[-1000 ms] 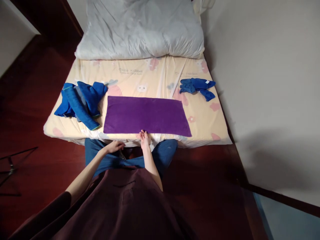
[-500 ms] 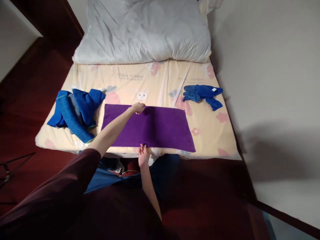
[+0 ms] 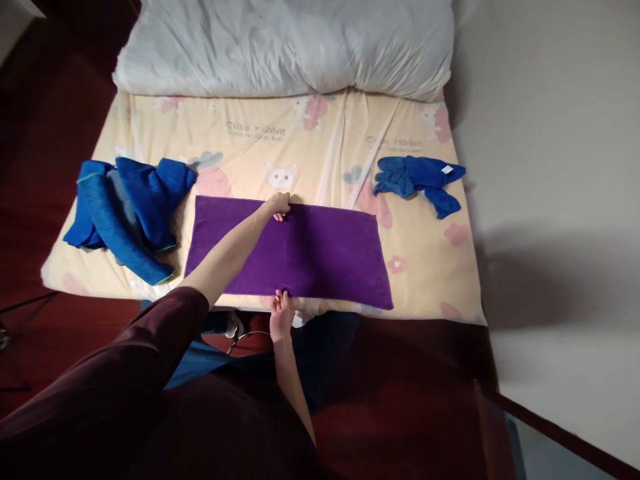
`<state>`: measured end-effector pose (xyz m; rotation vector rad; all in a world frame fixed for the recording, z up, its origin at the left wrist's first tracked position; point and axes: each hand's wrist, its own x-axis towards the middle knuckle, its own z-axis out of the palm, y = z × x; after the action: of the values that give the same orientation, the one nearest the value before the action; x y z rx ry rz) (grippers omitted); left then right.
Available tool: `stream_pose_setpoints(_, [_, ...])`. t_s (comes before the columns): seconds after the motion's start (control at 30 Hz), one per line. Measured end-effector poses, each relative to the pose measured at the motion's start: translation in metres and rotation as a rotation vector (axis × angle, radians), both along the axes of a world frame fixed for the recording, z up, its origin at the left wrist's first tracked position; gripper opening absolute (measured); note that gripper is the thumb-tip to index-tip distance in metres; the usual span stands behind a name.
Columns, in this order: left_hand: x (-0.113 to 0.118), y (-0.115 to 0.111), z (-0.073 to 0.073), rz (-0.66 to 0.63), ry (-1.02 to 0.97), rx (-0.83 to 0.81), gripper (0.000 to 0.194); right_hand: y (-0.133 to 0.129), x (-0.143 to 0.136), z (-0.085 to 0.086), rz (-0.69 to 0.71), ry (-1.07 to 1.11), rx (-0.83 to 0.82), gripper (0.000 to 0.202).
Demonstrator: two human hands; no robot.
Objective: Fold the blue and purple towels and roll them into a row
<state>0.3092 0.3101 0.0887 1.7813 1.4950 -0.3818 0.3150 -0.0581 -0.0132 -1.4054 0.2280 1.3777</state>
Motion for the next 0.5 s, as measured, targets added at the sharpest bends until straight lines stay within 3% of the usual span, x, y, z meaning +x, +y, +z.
stream_pose_setpoints(0.2, [0.004,0.010,-0.004,-0.072,0.053,0.038,0.033,0.002,-0.002,0.004,-0.070,0.058,-0.038,0.025])
stream_pose_setpoints(0.33, [0.005,0.013,-0.002,-0.048,0.058,-0.063,0.028,0.001,-0.002,0.002,-0.039,0.041,-0.036,0.030])
stream_pose_setpoints(0.5, [0.002,0.009,0.002,-0.034,0.011,-0.002,0.040,0.001,-0.003,0.001,-0.054,0.036,-0.039,0.029])
